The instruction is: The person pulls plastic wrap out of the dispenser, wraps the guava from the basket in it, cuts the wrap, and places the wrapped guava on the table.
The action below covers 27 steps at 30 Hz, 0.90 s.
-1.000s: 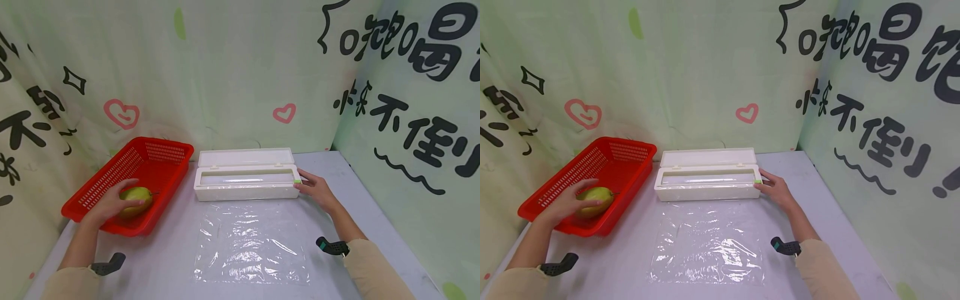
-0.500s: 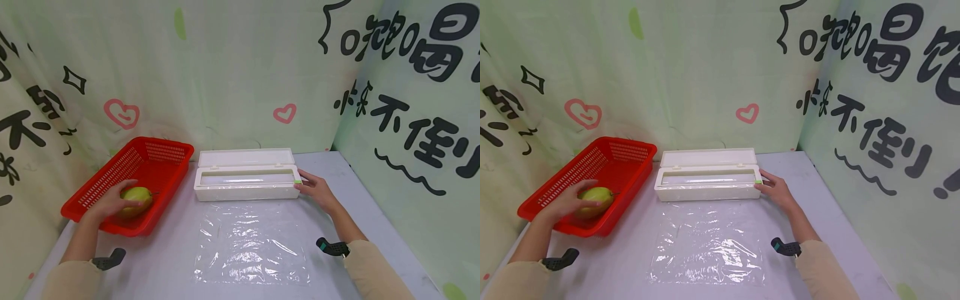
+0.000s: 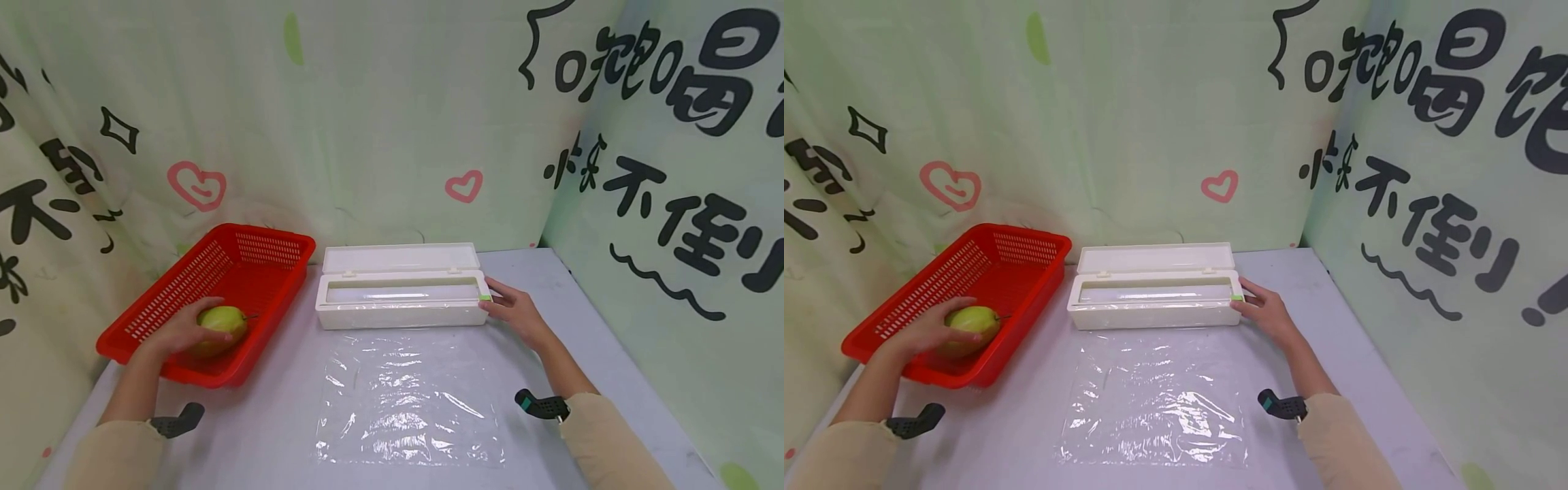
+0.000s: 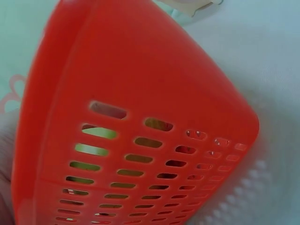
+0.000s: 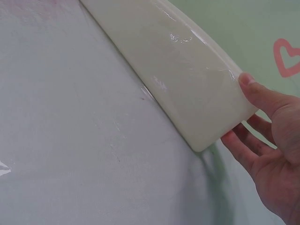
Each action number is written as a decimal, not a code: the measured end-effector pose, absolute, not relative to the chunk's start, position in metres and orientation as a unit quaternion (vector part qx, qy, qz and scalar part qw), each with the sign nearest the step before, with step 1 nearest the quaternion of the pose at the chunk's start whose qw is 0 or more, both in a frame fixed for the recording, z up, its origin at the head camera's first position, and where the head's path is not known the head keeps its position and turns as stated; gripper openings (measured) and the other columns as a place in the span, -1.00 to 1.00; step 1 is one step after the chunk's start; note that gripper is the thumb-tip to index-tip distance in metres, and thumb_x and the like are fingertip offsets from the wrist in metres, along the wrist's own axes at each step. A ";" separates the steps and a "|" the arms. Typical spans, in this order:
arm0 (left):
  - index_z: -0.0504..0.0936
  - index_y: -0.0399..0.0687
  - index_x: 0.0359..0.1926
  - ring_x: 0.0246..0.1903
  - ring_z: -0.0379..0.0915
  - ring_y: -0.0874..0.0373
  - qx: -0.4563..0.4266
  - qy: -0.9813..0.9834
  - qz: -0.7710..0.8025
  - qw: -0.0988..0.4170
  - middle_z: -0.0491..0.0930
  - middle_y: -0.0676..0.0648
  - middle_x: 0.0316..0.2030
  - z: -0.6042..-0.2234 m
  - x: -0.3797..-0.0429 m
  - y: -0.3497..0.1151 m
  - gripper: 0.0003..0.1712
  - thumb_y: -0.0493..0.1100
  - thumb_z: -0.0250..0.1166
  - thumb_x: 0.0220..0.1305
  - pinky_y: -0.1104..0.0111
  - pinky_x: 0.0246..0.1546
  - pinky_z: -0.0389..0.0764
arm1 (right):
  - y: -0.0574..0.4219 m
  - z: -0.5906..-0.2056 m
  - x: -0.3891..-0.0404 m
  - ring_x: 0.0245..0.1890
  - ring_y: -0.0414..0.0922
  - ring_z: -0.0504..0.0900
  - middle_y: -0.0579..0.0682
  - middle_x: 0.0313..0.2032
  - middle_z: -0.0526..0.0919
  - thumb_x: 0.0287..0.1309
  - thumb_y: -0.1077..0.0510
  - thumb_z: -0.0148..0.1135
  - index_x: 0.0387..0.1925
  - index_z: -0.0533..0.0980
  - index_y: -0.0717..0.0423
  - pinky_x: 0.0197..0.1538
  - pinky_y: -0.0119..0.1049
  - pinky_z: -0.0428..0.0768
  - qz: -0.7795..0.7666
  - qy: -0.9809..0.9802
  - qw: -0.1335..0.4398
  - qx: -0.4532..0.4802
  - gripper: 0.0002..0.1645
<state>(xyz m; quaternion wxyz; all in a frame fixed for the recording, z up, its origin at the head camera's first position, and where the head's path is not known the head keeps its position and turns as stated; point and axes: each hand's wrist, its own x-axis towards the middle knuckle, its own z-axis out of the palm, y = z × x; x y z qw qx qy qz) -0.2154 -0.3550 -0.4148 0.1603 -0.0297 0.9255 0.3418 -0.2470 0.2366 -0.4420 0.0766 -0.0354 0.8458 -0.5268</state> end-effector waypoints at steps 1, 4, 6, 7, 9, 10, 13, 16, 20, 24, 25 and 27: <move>0.03 -0.07 0.49 0.14 0.16 -0.28 -0.029 0.927 0.339 0.161 0.16 -0.38 0.31 -0.415 -0.216 -0.355 0.22 0.21 0.48 -0.08 0.06 -0.02 0.61 | 0.237 -0.442 -0.247 0.37 0.23 0.30 0.22 0.47 0.09 0.30 0.06 0.20 0.48 0.07 0.04 0.27 0.09 0.42 -0.528 0.845 0.077 -0.034 -0.17; 0.03 -0.10 0.48 0.13 0.17 -0.29 -0.026 0.930 0.330 0.159 0.17 -0.39 0.29 -0.416 -0.216 -0.356 0.22 0.19 0.48 -0.07 0.02 -0.01 0.60 | 0.243 -0.456 -0.255 0.37 0.20 0.31 0.17 0.48 0.09 0.28 0.00 0.22 0.49 0.07 -0.05 0.26 0.05 0.44 -0.528 0.846 0.072 -0.035 -0.15; 0.03 -0.12 0.48 0.13 0.17 -0.29 -0.024 0.932 0.327 0.158 0.18 -0.40 0.28 -0.416 -0.216 -0.356 0.21 0.18 0.48 -0.07 0.01 -0.01 0.59 | 0.247 -0.464 -0.259 0.37 0.18 0.32 0.14 0.48 0.10 0.27 -0.04 0.23 0.49 0.06 -0.12 0.25 0.02 0.46 -0.526 0.847 0.069 -0.038 -0.14; 0.03 -0.12 0.48 0.13 0.17 -0.29 -0.025 0.932 0.326 0.158 0.18 -0.39 0.28 -0.416 -0.216 -0.356 0.20 0.17 0.48 -0.06 0.00 0.00 0.58 | 0.247 -0.465 -0.260 0.37 0.17 0.32 0.14 0.48 0.10 0.26 -0.06 0.23 0.49 0.06 -0.14 0.24 0.00 0.48 -0.524 0.848 0.068 -0.039 -0.13; 0.03 -0.14 0.47 0.13 0.16 -0.29 -0.025 0.931 0.327 0.159 0.18 -0.40 0.28 -0.416 -0.216 -0.356 0.20 0.16 0.48 -0.05 -0.01 0.00 0.58 | 0.246 -0.463 -0.258 0.37 0.17 0.33 0.14 0.48 0.10 0.26 -0.05 0.23 0.49 0.07 -0.12 0.24 -0.01 0.48 -0.525 0.847 0.069 -0.039 -0.14; 0.03 -0.14 0.47 0.13 0.16 -0.30 -0.025 0.930 0.328 0.161 0.18 -0.40 0.28 -0.415 -0.216 -0.357 0.19 0.15 0.48 -0.05 -0.01 0.00 0.57 | 0.245 -0.460 -0.257 0.37 0.18 0.32 0.15 0.48 0.10 0.26 -0.03 0.23 0.49 0.07 -0.10 0.24 0.00 0.48 -0.527 0.846 0.069 -0.039 -0.14; 0.03 -0.15 0.47 0.13 0.17 -0.30 -0.026 0.928 0.331 0.166 0.20 -0.39 0.27 -0.415 -0.215 -0.357 0.18 0.13 0.49 -0.04 -0.01 0.00 0.58 | 0.240 -0.449 -0.251 0.36 0.19 0.33 0.18 0.47 0.11 0.27 0.03 0.23 0.48 0.08 -0.01 0.25 0.03 0.46 -0.531 0.843 0.072 -0.036 -0.16; 0.04 -0.14 0.47 0.12 0.20 -0.29 -0.031 0.927 0.332 0.172 0.22 -0.39 0.26 -0.414 -0.215 -0.357 0.18 0.12 0.49 -0.06 0.01 0.00 0.60 | 0.236 -0.441 -0.246 0.36 0.21 0.33 0.20 0.47 0.11 0.28 0.07 0.22 0.48 0.08 0.05 0.25 0.05 0.45 -0.531 0.844 0.074 -0.034 -0.17; 0.09 -0.14 0.45 0.11 0.23 -0.27 -0.031 0.928 0.329 0.172 0.27 -0.37 0.24 -0.414 -0.215 -0.356 0.15 0.11 0.50 -0.05 0.02 0.00 0.60 | 0.238 -0.445 -0.248 0.37 0.20 0.32 0.19 0.47 0.11 0.27 0.04 0.23 0.48 0.08 0.00 0.25 0.05 0.45 -0.534 0.842 0.072 -0.035 -0.16; 0.13 -0.13 0.43 0.10 0.25 -0.25 -0.027 0.930 0.327 0.168 0.30 -0.36 0.22 -0.414 -0.215 -0.356 0.11 0.12 0.49 -0.05 0.02 0.00 0.60 | 0.245 -0.460 -0.256 0.38 0.18 0.31 0.14 0.48 0.11 0.24 -0.06 0.25 0.48 0.08 -0.11 0.25 0.01 0.47 -0.531 0.844 0.067 -0.039 -0.13; 0.14 -0.13 0.43 0.09 0.26 -0.24 -0.027 0.930 0.325 0.167 0.31 -0.35 0.22 -0.415 -0.215 -0.356 0.10 0.12 0.49 -0.05 0.02 0.00 0.60 | 0.246 -0.463 -0.258 0.38 0.17 0.31 0.12 0.48 0.11 0.23 -0.09 0.25 0.48 0.08 -0.13 0.24 0.00 0.47 -0.529 0.845 0.065 -0.039 -0.12; 0.14 -0.12 0.42 0.09 0.26 -0.24 -0.027 0.932 0.322 0.166 0.32 -0.35 0.22 -0.415 -0.215 -0.357 0.10 0.13 0.49 -0.05 0.02 0.00 0.60 | 0.247 -0.467 -0.259 0.38 0.15 0.32 0.10 0.48 0.12 0.22 -0.13 0.25 0.48 0.08 -0.16 0.25 0.00 0.47 -0.528 0.846 0.062 -0.040 -0.11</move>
